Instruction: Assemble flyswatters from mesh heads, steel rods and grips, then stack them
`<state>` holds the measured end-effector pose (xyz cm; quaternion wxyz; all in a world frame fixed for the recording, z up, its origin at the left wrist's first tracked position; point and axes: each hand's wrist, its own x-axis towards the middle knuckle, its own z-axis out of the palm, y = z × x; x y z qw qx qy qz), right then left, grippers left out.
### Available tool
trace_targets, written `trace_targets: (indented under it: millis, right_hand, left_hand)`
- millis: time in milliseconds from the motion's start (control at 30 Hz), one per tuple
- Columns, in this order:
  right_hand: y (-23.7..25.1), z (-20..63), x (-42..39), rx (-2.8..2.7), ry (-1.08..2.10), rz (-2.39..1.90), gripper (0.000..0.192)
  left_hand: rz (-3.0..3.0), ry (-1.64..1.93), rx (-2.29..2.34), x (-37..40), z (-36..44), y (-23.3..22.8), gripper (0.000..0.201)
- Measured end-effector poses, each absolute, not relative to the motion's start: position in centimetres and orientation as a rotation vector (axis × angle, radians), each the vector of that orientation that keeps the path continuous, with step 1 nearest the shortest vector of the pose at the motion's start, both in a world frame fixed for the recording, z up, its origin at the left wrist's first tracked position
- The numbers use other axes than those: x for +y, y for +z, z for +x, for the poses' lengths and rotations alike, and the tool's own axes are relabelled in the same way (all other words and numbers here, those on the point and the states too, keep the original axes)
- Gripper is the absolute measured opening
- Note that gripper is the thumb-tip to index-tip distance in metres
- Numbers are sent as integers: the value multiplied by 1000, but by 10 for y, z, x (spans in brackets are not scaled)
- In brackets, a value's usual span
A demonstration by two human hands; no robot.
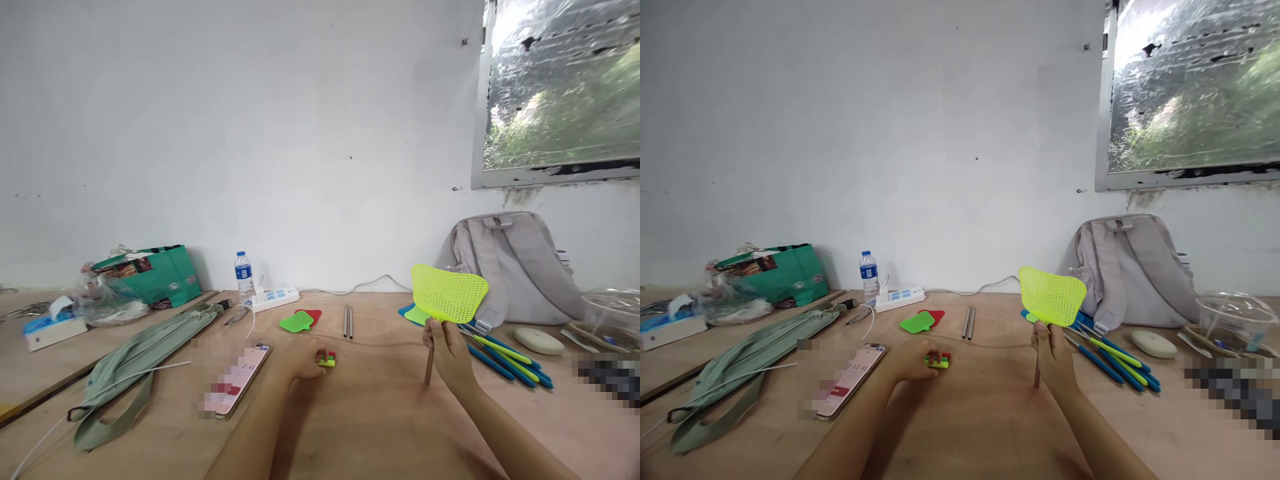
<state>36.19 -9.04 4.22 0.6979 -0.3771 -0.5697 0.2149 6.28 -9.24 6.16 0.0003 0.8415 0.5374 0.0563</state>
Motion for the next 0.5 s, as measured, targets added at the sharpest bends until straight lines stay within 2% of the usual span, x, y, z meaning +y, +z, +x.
trace_targets:
  millis: [233, 500]
  right_hand:
    - [42, 368, -84, -1288, 492, -802, 33]
    - [32, 397, -77, -1284, 221, -1073, 39]
  left_hand:
    - [2620, 182, 1712, -92, 65, 63, 16]
    - [2593, 200, 1631, -88, 63, 58, 19]
